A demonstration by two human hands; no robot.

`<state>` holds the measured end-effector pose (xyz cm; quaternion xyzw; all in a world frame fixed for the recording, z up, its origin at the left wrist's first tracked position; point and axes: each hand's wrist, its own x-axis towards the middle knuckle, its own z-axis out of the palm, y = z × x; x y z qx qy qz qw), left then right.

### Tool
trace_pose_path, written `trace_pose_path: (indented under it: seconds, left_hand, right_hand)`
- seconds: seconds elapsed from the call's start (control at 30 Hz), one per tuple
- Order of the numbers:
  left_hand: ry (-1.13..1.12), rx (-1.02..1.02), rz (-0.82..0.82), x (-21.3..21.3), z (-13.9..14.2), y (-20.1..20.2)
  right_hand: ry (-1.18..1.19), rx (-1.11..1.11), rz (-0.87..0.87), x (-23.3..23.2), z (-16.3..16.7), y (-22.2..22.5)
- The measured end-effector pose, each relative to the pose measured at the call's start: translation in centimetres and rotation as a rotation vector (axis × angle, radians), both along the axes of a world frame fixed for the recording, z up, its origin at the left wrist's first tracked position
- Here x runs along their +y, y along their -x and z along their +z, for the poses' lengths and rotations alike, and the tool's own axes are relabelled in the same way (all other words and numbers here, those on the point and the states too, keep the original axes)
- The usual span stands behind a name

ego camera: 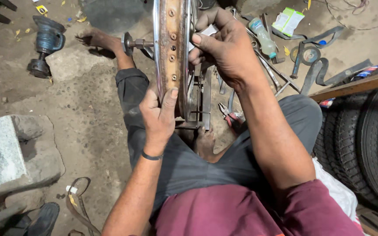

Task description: The person is repairing a bicycle wheel by adjusting the spokes and tightening the rim using a wrench. They repeatedly spin the wheel to check alignment and make adjustments.

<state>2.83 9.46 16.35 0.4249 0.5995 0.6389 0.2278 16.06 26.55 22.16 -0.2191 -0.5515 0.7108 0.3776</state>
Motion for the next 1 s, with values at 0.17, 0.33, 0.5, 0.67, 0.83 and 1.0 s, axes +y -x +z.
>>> trace_pose_path:
  seconds: [0.17, 0.33, 0.5, 0.67, 0.83, 1.0]
  left_hand:
    - [-0.015, 0.037, 0.051, 0.1, -0.8, 0.0]
    - [-0.056, 0.011, 0.025, 0.3, -0.5, 0.2]
    - [0.014, -0.054, 0.059, 1.4, 0.4, 1.1]
    - [0.307, -0.146, 0.128, 1.3, 1.6, 1.3]
    - [-0.072, -0.009, 0.048, 1.2, 2.9, 1.5]
    - [-0.021, -0.037, 0.029, 1.1, 3.6, 1.4]
  right_hand:
    - [-0.167, -0.012, 0.047, 1.3, 0.1, 0.7]
    - [-0.174, -0.062, -0.045, 0.7, 0.6, 0.9]
    - [-0.251, 0.129, -0.077, -4.0, -2.5, -1.4]
    - [-0.636, -0.172, -0.222, -5.7, -4.5, 0.8]
    - [-0.224, 0.105, -0.214, -5.6, -3.5, 0.2]
    - [-0.565, -0.089, -0.244, -5.3, -2.2, 0.6]
